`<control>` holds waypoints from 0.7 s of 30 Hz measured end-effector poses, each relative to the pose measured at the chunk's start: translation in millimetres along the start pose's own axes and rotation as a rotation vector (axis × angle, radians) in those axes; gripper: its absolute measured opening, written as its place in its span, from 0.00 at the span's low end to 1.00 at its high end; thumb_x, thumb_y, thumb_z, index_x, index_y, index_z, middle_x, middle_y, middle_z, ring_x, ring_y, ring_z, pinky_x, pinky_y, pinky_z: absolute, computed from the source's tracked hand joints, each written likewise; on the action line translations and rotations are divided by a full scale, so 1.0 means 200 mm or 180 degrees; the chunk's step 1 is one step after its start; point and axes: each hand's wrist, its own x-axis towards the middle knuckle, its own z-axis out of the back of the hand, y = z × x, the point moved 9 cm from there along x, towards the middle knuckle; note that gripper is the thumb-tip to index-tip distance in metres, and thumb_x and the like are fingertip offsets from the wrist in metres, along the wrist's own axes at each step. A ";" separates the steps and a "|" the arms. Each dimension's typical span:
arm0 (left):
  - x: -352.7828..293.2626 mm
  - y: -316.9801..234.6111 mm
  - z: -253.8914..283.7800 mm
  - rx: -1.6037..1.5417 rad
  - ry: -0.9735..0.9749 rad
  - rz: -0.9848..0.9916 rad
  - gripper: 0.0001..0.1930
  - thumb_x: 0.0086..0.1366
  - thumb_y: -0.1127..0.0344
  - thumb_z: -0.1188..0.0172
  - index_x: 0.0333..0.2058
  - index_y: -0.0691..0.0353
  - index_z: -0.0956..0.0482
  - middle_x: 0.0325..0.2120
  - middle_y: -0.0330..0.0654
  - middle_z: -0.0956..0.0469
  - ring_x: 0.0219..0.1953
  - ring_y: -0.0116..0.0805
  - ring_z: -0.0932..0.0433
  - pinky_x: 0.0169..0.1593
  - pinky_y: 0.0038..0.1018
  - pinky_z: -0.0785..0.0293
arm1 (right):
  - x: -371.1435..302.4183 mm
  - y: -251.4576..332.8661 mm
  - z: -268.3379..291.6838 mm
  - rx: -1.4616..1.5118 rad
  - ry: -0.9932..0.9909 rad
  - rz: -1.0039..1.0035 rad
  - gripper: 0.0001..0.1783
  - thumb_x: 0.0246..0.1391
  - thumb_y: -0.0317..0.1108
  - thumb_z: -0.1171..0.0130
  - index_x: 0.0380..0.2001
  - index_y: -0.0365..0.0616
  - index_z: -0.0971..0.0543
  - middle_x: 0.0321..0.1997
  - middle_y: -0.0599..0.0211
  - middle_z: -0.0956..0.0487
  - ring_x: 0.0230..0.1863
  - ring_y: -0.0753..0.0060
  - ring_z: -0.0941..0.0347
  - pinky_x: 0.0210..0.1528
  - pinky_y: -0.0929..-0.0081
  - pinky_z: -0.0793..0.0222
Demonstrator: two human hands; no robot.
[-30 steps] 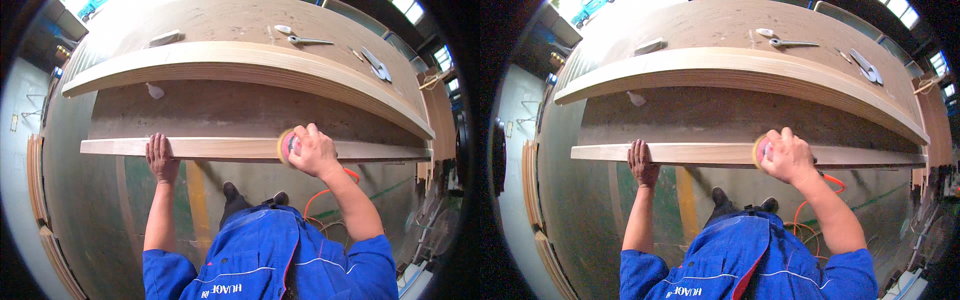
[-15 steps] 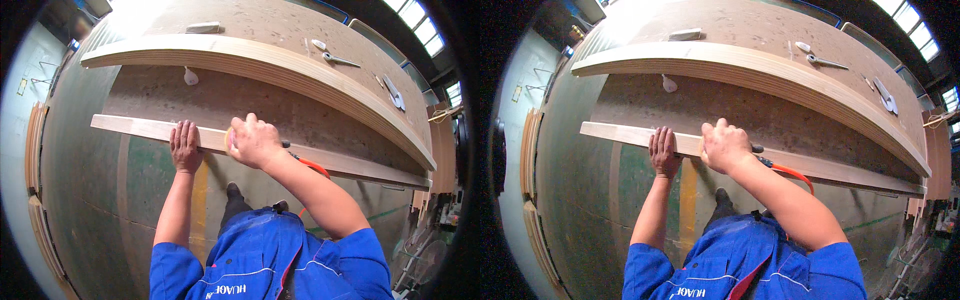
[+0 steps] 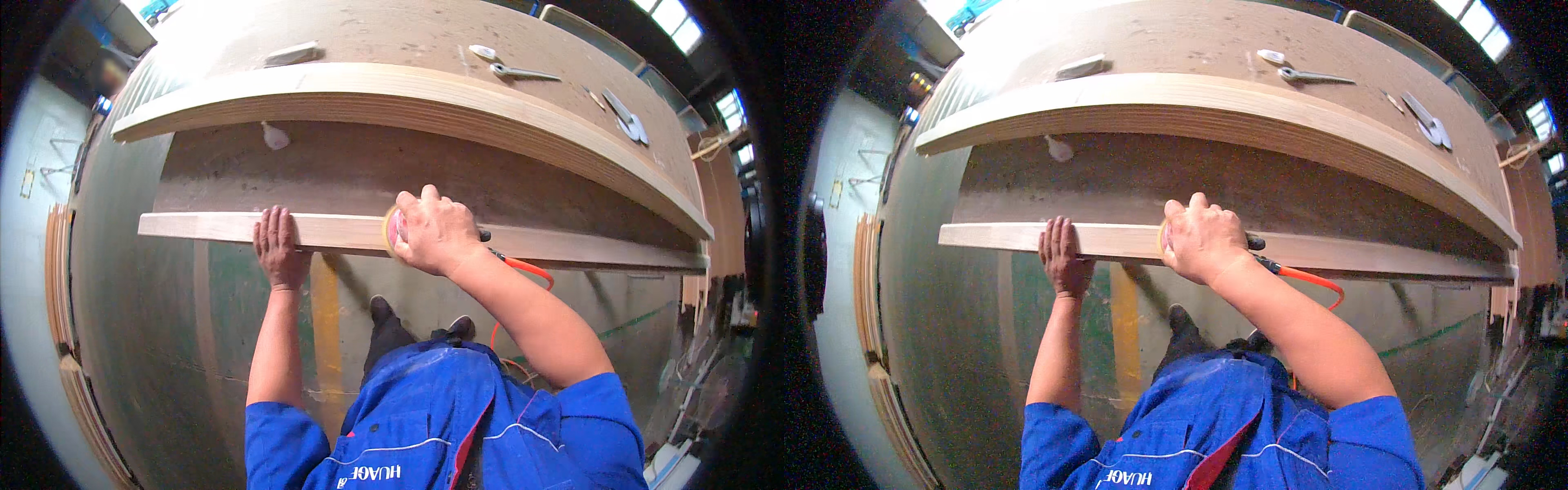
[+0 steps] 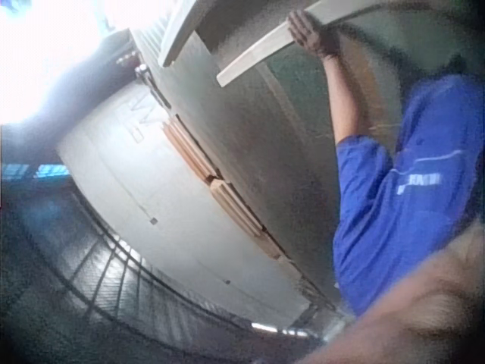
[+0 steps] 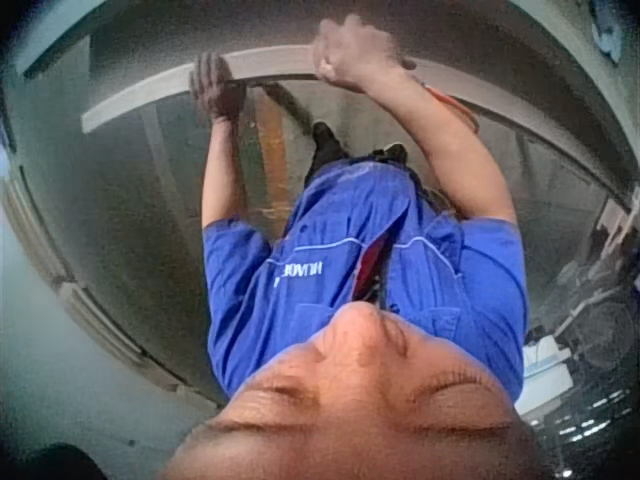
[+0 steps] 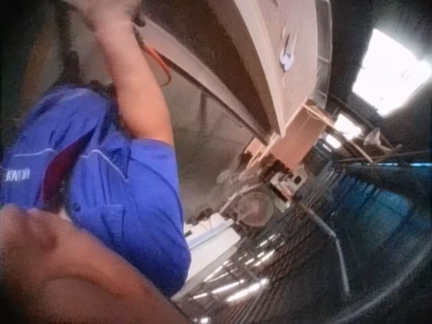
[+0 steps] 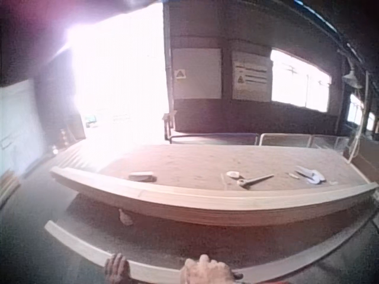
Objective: The person uses a circular pneumatic sander to smooth the surface of several stacked wooden boards, moving the tool along the edges and apply glue from a small bottle to specific points.
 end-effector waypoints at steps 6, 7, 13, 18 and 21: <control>0.00 -0.01 0.01 0.0020 -0.0024 -0.0058 0.36 0.65 0.56 0.30 0.70 0.57 0.30 0.69 0.48 0.25 0.74 0.50 0.29 0.79 0.51 0.42 | -0.19 -0.37 0.02 0.0015 -0.0081 -0.0351 0.29 0.55 0.51 0.28 0.55 0.50 0.22 0.49 0.48 0.21 0.47 0.44 0.13 0.49 0.49 0.14; -0.01 -0.01 0.01 0.0024 -0.0008 -0.0077 0.36 0.65 0.57 0.30 0.70 0.57 0.30 0.69 0.49 0.25 0.74 0.50 0.29 0.79 0.51 0.42 | -0.22 -0.44 0.02 -0.0001 -0.0128 -0.0407 0.29 0.54 0.52 0.28 0.55 0.50 0.22 0.49 0.48 0.21 0.47 0.44 0.13 0.50 0.49 0.15; -0.02 0.00 -0.02 0.0094 0.0166 -0.0139 0.37 0.61 0.61 0.28 0.69 0.59 0.29 0.69 0.49 0.25 0.74 0.50 0.30 0.79 0.51 0.42 | -0.43 -0.83 0.06 -0.0049 -0.0317 -0.0785 0.29 0.54 0.52 0.28 0.54 0.51 0.23 0.48 0.48 0.21 0.48 0.42 0.14 0.49 0.47 0.15; -0.02 -0.02 -0.02 0.0162 0.0053 -0.0298 0.34 0.65 0.60 0.31 0.68 0.60 0.28 0.69 0.49 0.25 0.74 0.52 0.30 0.79 0.51 0.41 | -0.63 -1.18 0.09 -0.0069 -0.0343 -0.1188 0.25 0.56 0.48 0.34 0.53 0.49 0.24 0.48 0.45 0.21 0.47 0.37 0.15 0.49 0.41 0.16; -0.03 -0.03 -0.03 0.0244 0.0087 -0.0301 0.35 0.67 0.57 0.31 0.69 0.59 0.29 0.69 0.48 0.25 0.75 0.51 0.30 0.79 0.51 0.42 | -0.75 -1.38 0.12 -0.0103 -0.0320 -0.1495 0.24 0.56 0.47 0.36 0.53 0.49 0.25 0.48 0.45 0.21 0.47 0.36 0.15 0.50 0.40 0.17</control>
